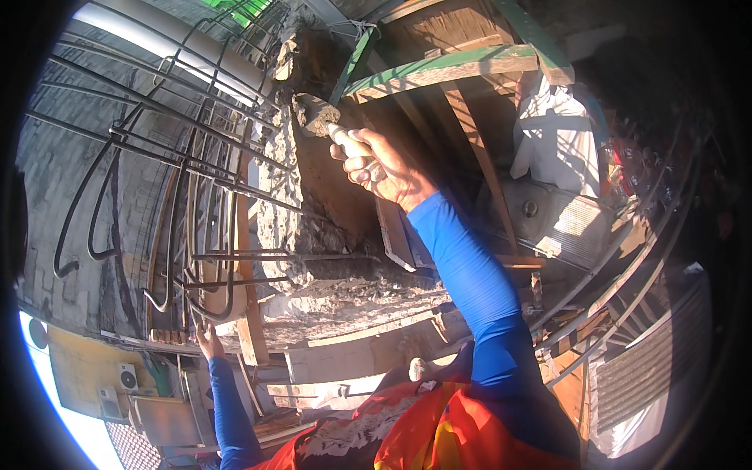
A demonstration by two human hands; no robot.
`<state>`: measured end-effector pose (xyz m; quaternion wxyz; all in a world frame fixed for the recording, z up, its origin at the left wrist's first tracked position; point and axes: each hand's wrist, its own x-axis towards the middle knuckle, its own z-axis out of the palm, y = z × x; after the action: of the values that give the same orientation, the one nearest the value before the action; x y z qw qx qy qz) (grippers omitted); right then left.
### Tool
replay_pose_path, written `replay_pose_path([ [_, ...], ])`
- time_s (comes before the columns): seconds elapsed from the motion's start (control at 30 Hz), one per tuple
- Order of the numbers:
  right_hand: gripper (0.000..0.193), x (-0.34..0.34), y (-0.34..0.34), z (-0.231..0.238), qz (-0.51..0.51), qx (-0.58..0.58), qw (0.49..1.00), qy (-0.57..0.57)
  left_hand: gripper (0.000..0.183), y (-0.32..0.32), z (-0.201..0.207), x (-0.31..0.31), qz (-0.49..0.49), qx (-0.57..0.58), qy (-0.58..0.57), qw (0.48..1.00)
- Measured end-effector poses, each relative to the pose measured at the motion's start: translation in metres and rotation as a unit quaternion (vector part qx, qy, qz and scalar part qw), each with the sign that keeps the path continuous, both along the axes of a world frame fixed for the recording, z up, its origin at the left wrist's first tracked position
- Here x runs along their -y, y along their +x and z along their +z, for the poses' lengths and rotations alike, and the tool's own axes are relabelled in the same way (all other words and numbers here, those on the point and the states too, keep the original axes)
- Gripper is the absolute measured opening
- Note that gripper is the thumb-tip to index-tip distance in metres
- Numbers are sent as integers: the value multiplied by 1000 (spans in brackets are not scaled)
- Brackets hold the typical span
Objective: The person scoops wet cement from a bucket using a trowel and applies it to a vertical wall section reinforced with metal rebar. The person then picks up a white rectangular tile and places it against the cemented wall surface.
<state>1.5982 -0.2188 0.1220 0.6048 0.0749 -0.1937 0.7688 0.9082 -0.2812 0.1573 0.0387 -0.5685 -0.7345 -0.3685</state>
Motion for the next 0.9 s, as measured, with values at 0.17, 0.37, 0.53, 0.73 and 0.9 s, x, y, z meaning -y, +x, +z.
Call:
replay_pose_path([
  [0.17,28,7,-21,30,-311,129,939,-66,57,-1,-1,1,5,-21,-13,1000],
  [0.37,50,-31,-49,43,-702,348,606,-138,58,-4,2,11,-26,22,-17,999],
  [0.53,50,-67,-68,21,-537,546,636,-95,60,-1,0,13,-38,31,1,999],
  [0.73,37,-31,-42,19,-354,324,860,-175,63,4,-3,8,-36,16,8,999],
  [0.9,11,-43,4,45,-197,321,914,-150,62,3,-6,5,-15,38,9,999],
])
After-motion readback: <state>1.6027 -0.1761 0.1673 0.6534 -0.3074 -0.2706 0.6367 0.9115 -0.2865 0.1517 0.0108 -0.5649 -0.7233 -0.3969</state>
